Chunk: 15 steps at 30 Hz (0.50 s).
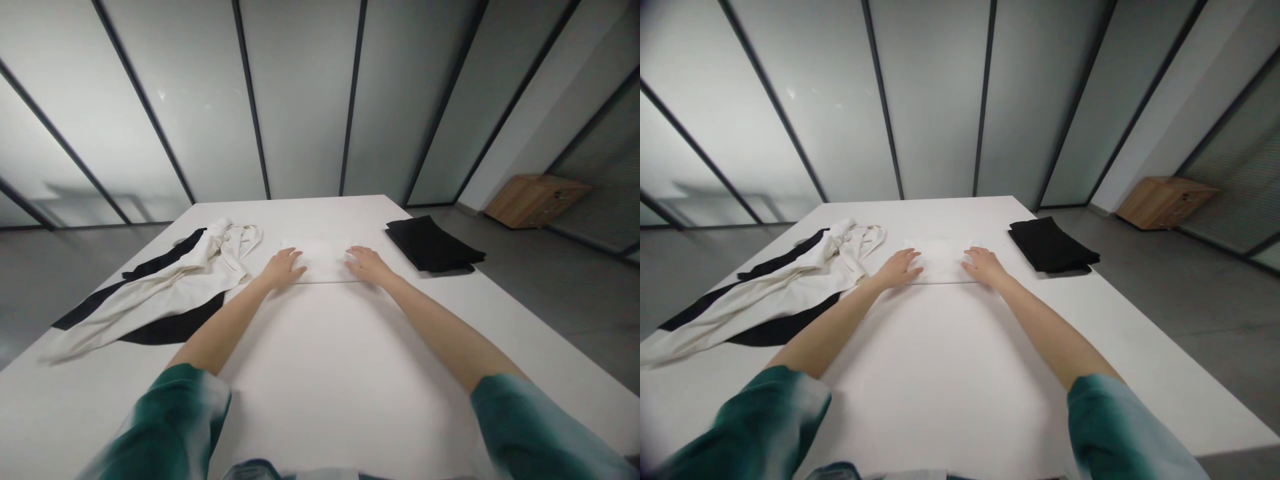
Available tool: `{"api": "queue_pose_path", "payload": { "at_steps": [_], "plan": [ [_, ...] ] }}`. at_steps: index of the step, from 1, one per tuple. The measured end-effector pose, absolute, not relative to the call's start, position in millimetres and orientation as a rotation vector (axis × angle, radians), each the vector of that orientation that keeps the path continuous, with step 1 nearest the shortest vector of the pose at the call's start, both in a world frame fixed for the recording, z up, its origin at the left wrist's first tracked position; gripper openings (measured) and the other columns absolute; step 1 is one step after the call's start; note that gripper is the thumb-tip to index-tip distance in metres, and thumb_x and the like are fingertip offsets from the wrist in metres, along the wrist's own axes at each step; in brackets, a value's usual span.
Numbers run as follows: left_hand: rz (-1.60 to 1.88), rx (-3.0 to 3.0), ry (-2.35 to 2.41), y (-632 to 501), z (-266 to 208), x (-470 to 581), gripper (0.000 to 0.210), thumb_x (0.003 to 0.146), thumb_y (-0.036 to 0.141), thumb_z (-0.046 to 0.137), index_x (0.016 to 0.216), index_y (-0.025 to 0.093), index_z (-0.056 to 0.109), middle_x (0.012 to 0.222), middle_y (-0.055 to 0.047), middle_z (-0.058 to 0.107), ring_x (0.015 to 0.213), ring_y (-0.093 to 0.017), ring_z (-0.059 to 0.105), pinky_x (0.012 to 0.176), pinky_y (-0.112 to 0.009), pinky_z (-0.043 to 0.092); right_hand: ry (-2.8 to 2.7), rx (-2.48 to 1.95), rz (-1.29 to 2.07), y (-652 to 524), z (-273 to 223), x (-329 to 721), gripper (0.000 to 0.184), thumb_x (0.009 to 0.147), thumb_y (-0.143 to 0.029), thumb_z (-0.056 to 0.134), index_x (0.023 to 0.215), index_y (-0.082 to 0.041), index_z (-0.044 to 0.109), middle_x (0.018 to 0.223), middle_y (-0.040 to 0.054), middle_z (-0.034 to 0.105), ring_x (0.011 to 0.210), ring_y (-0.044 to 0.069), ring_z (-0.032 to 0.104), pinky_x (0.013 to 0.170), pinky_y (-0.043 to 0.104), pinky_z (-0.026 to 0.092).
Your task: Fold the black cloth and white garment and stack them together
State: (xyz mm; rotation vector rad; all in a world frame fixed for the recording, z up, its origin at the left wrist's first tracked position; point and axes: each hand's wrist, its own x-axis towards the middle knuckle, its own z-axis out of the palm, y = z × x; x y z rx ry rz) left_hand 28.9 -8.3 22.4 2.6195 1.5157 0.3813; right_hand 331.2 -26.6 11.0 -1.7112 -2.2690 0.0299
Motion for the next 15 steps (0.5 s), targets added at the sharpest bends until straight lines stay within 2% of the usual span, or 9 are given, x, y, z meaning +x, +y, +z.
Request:
{"api": "queue_pose_path", "payload": {
  "at_steps": [3,7,10,15],
  "plan": [
    [0.295,2.646,1.551,-15,3,40,0.057,0.095,0.05,0.044,0.141,0.018,0.052,0.155,-0.014,0.043,0.143,-0.03,0.039,0.118,-0.045,0.028,-2.354,-1.749,-0.009,-34,-8,315,0.05,0.098,-0.042,0.046,0.14,-0.017,0.055,0.152,0.018,0.045,0.14,0.031,0.043,0.113,0.046,0.033],
    [0.273,2.637,1.543,-17,-8,34,0.056,0.097,0.051,0.041,0.143,0.02,0.051,0.155,-0.011,0.044,0.143,-0.026,0.039,0.119,-0.04,0.027,-2.366,-1.754,0.038,-40,-18,319,0.049,0.099,-0.042,0.044,0.139,-0.017,0.056,0.152,0.0166,0.047,0.14,0.028,0.043,0.111,0.043,0.035],
    [0.277,2.637,1.545,-17,-7,31,0.058,0.097,0.05,0.04,0.143,0.017,0.051,0.156,-0.013,0.043,0.144,-0.026,0.039,0.12,-0.04,0.025,-2.343,-1.757,0.025,-41,-18,324,0.047,0.099,-0.042,0.044,0.138,-0.018,0.057,0.151,0.0155,0.048,0.14,0.027,0.043,0.112,0.042,0.033],
    [0.223,2.617,1.596,-20,-3,35,0.058,0.098,0.051,0.039,0.145,0.019,0.05,0.157,-0.012,0.041,0.144,-0.027,0.038,0.119,-0.041,0.026,-2.317,-1.71,-0.067,-43,-13,319,0.042,0.097,-0.033,0.047,0.134,-0.017,0.059,0.143,0.0161,0.054,0.13,0.029,0.05,0.107,0.043,0.036]
  ]
}}
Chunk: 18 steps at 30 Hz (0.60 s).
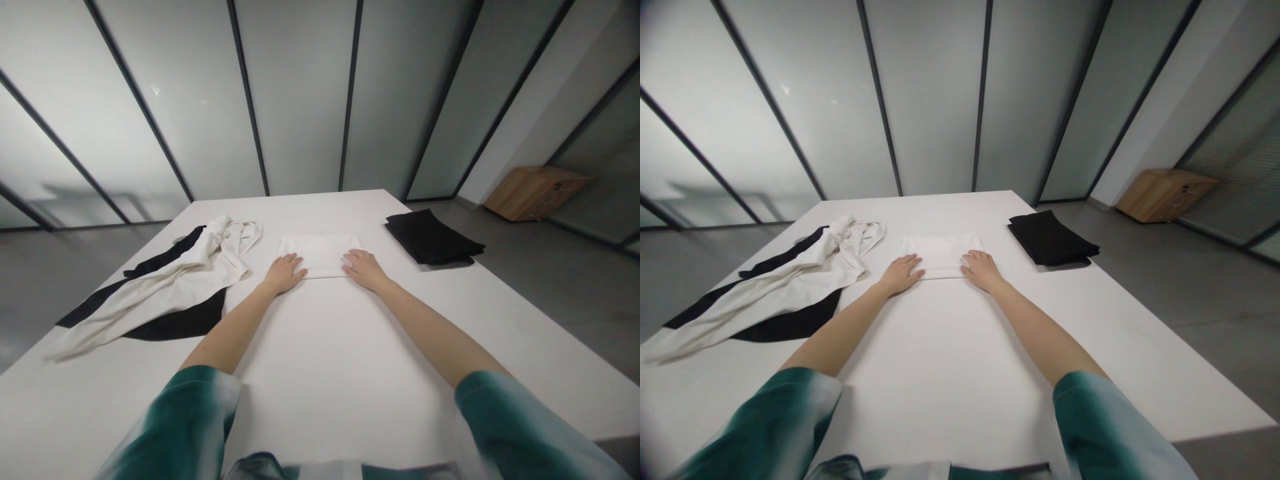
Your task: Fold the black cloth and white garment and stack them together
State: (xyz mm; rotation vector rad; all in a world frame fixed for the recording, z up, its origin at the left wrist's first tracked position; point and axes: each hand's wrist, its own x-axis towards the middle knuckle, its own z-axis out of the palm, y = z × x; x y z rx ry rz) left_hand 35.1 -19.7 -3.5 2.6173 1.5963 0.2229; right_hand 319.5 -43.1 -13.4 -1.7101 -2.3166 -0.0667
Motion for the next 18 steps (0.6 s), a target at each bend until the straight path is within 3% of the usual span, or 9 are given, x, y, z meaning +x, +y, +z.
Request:
{"api": "queue_pose_path", "payload": {
  "at_steps": [7,12,15,18],
  "plan": [
    [0.216,2.503,1.858,-21,2,35,0.056,0.098,0.053,0.036,0.143,0.023,0.051,0.154,-0.012,0.046,0.14,-0.029,0.043,0.112,-0.045,0.033,-2.342,-1.542,-0.092,-46,-9,316,0.035,0.095,-0.024,0.046,0.122,-0.015,0.067,0.122,0.0143,0.064,0.113,0.027,0.055,0.1,0.039,0.038],
    [0.246,2.422,2.101,-25,13,36,0.061,0.094,0.058,0.039,0.119,0.011,0.068,0.12,-0.025,0.067,0.117,-0.039,0.06,0.102,-0.053,0.037,-2.309,-1.562,-0.092,-45,-11,316,0.033,0.094,-0.023,0.047,0.119,-0.015,0.068,0.12,0.0137,0.065,0.112,0.027,0.055,0.099,0.038,0.038],
    [0.296,2.432,1.853,-29,23,41,0.059,0.093,0.062,0.04,0.102,0.015,0.073,0.096,-0.02,0.074,0.101,-0.037,0.067,0.095,-0.048,0.042,-2.241,-1.624,-0.078,-44,-10,315,0.033,0.096,-0.025,0.046,0.116,-0.016,0.069,0.118,0.0125,0.068,0.112,0.027,0.057,0.098,0.037,0.038],
    [0.478,2.374,1.591,-33,28,47,0.049,0.096,0.055,0.037,0.099,0.021,0.073,0.086,-0.011,0.074,0.092,-0.029,0.069,0.084,-0.038,0.046,-2.145,-1.738,-0.044,-44,-6,316,0.033,0.097,-0.026,0.043,0.11,-0.017,0.072,0.114,0.0116,0.071,0.108,0.026,0.059,0.094,0.036,0.04]
  ]
}}
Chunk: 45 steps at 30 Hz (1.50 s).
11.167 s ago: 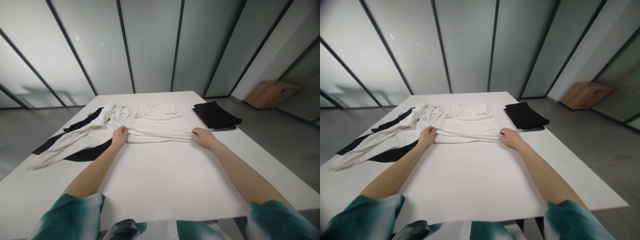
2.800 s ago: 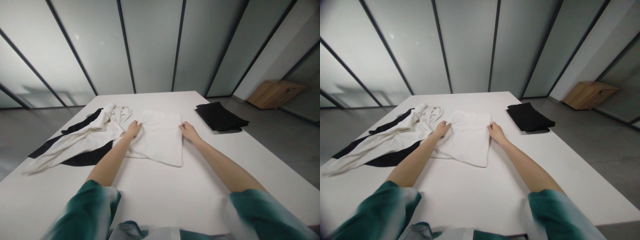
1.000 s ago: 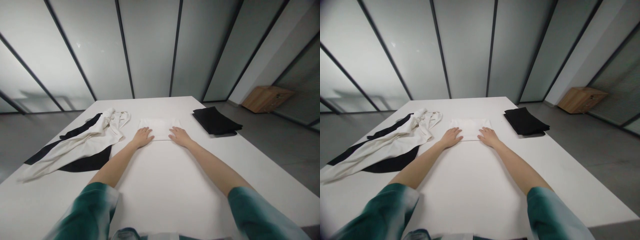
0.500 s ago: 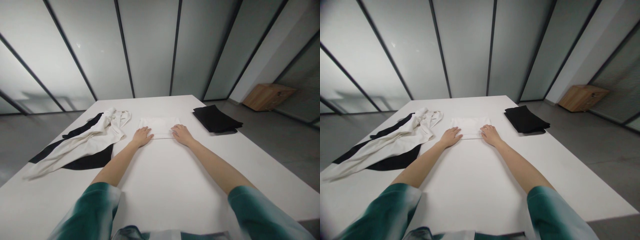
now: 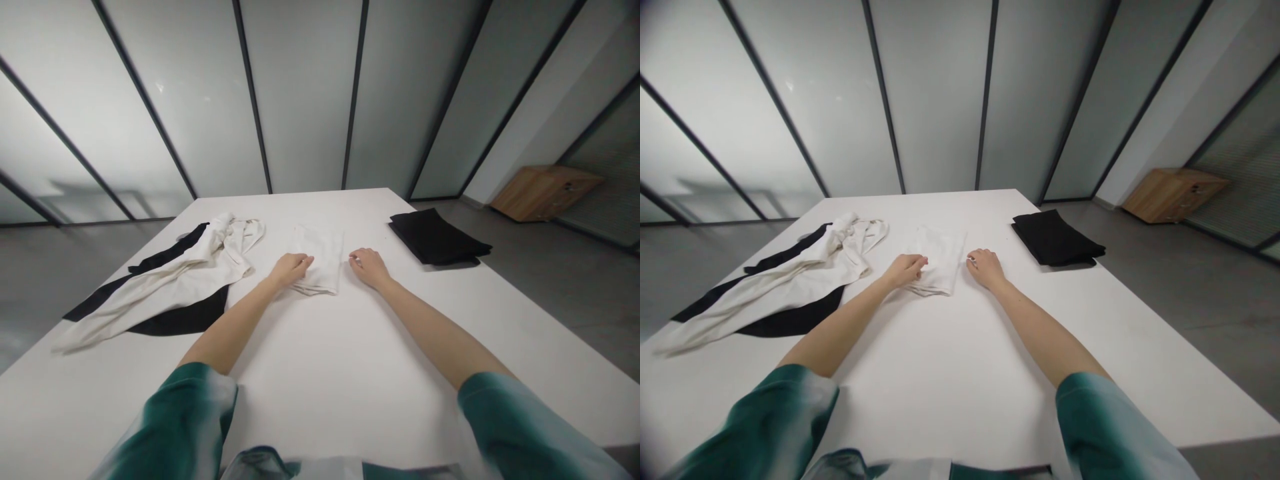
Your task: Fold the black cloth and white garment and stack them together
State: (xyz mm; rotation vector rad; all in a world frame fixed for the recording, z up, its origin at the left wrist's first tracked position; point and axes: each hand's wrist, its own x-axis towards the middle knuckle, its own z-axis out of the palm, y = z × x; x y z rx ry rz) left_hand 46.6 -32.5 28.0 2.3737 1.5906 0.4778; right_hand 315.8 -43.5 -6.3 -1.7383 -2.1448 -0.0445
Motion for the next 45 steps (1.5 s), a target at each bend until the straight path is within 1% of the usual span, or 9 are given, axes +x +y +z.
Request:
{"api": "queue_pose_path", "payload": {
  "at_steps": [4,7,12,15,19,26,33,40,45],
  "plan": [
    [0.709,2.34,1.815,-30,21,44,0.038,0.095,0.042,0.044,0.116,0.021,0.068,0.11,-0.012,0.072,0.105,-0.028,0.065,0.093,-0.038,0.045,-2.067,-1.89,-0.001,-42,-3,318,0.037,0.098,-0.029,0.041,0.104,-0.017,0.075,0.111,0.0126,0.071,0.104,0.026,0.061,0.089,0.035,0.041],
    [0.595,2.253,1.995,-22,10,35,0.049,0.094,0.044,0.046,0.135,0.02,0.057,0.136,-0.015,0.061,0.125,-0.032,0.055,0.103,-0.043,0.041,-2.087,-1.939,0.025,-42,-4,318,0.04,0.099,-0.034,0.041,0.106,-0.018,0.076,0.115,0.0144,0.069,0.107,0.028,0.06,0.091,0.037,0.042],
    [0.405,2.234,1.938,-12,-3,28,0.057,0.096,0.04,0.042,0.151,0.027,0.04,0.152,-0.011,0.047,0.137,-0.032,0.046,0.11,-0.05,0.037,-2.238,-1.842,0.044,-43,-11,312,0.045,0.099,-0.042,0.043,0.132,-0.021,0.064,0.136,0.0163,0.059,0.122,0.032,0.053,0.101,0.045,0.04],
    [0.334,2.352,1.837,-13,-3,29,0.054,0.095,0.035,0.042,0.149,0.03,0.046,0.157,-0.008,0.042,0.138,-0.032,0.045,0.111,-0.049,0.037,-2.346,-1.76,0.089,-42,-15,311,0.046,0.1,-0.038,0.042,0.143,-0.026,0.055,0.152,0.013,0.046,0.136,0.031,0.044,0.108,0.047,0.035],
    [0.357,2.397,1.799,-14,1,28,0.044,0.092,0.034,0.046,0.132,0.027,0.064,0.151,-0.008,0.05,0.137,-0.032,0.047,0.11,-0.046,0.039,-2.379,-1.701,0.103,-39,-16,313,0.04,0.099,-0.034,0.044,0.133,-0.026,0.065,0.155,0.0101,0.044,0.14,0.029,0.04,0.111,0.046,0.033],
    [0.438,2.303,1.769,-15,12,23,0.039,0.093,0.042,0.042,0.098,0.019,0.073,0.098,-0.011,0.075,0.095,-0.027,0.067,0.086,-0.036,0.049,-2.368,-1.6,0.084,-40,-4,309,0.033,0.098,-0.03,0.045,0.103,-0.019,0.076,0.116,0.0099,0.071,0.11,0.023,0.062,0.098,0.034,0.042],
    [0.345,2.292,2.096,-27,12,30,0.069,0.082,0.074,0.048,0.111,0.014,0.068,0.126,-0.022,0.062,0.122,-0.039,0.052,0.099,-0.048,0.042,-2.084,-1.968,0.018,-48,3,309,0.037,0.096,-0.041,0.049,0.104,-0.016,0.075,0.114,0.016,0.068,0.107,0.029,0.06,0.09,0.038,0.042],
    [0.272,2.194,2.029,-25,11,40,0.046,0.086,0.05,0.055,0.112,0.013,0.067,0.127,-0.021,0.06,0.122,-0.037,0.053,0.099,-0.045,0.043,-2.097,-1.994,0.138,-47,1,295,0.025,0.09,-0.034,0.056,0.096,-0.016,0.073,0.114,0.0152,0.067,0.107,0.028,0.059,0.088,0.034,0.042],
    [0.578,1.932,1.8,-13,2,41,0.029,0.087,0.032,0.059,0.11,0.014,0.062,0.112,-0.017,0.068,0.109,-0.03,0.063,0.094,-0.04,0.047,-1.837,-1.797,0.475,-39,-5,296,0.013,0.09,-0.027,0.053,0.09,-0.019,0.064,0.094,0.0087,0.07,0.089,0.02,0.062,0.079,0.029,0.043]
  ]
}}
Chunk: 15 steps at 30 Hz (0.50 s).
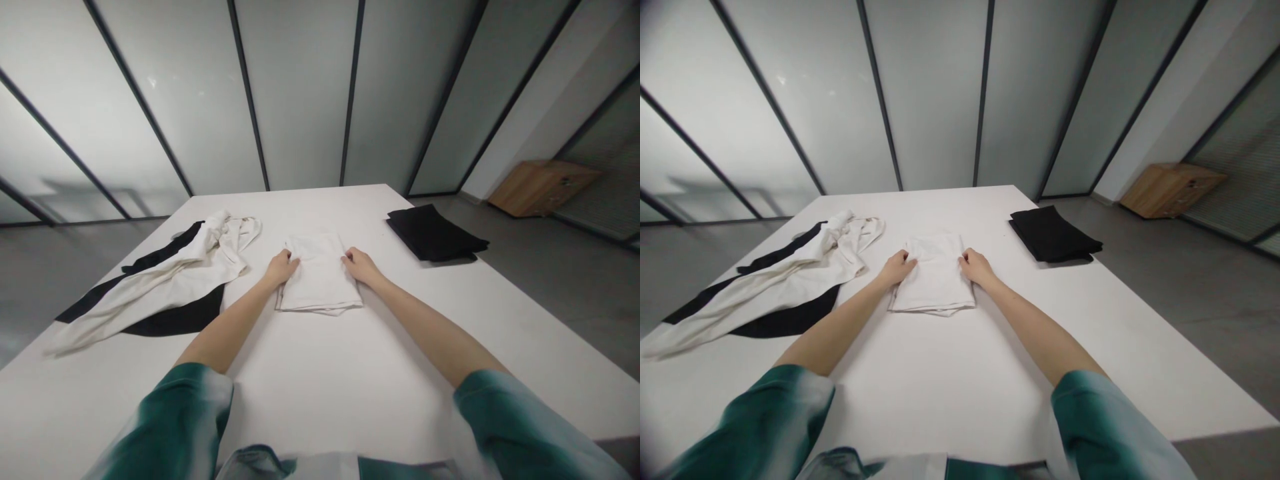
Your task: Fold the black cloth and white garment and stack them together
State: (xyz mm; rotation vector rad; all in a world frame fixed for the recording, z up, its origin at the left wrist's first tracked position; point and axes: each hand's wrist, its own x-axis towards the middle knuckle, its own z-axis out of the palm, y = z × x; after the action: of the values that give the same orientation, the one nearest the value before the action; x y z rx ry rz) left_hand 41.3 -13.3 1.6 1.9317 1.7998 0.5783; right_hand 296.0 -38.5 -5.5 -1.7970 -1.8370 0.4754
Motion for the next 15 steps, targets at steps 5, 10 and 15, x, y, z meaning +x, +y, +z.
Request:
{"api": "queue_pose_path", "payload": {
  "at_steps": [5,10,15],
  "plan": [
    [1.064,1.264,1.345,-8,-7,38,0.07,0.076,0.028,0.074,0.136,0.018,0.04,0.101,-0.009,0.071,0.083,-0.021,0.068,0.08,-0.036,0.054,-1.303,-1.433,1.016,-31,-13,303,0.013,0.075,-0.028,0.061,0.083,-0.023,0.052,0.068,-0.0035,0.06,0.064,0.015,0.056,0.063,0.026,0.043],
    [1.122,1.125,1.02,-1,3,32,0.073,0.061,0.027,0.08,0.128,0.019,0.054,0.09,-0.003,0.072,0.079,-0.018,0.067,0.082,-0.034,0.052,-1.077,-1.193,1.152,-23,-2,316,0.027,0.063,-0.02,0.065,0.088,-0.024,0.054,0.078,-0.0029,0.064,0.071,0.013,0.06,0.071,0.027,0.048],
    [1.049,1.17,0.984,19,18,32,0.043,0.059,0.027,0.075,0.1,0.017,0.067,0.08,-0.001,0.07,0.076,-0.016,0.065,0.074,-0.028,0.05,-1.102,-1.467,1.23,-9,11,325,0.019,0.072,-0.022,0.064,0.09,-0.021,0.058,0.08,0.0034,0.068,0.069,0.015,0.062,0.067,0.027,0.049]
  ]
}}
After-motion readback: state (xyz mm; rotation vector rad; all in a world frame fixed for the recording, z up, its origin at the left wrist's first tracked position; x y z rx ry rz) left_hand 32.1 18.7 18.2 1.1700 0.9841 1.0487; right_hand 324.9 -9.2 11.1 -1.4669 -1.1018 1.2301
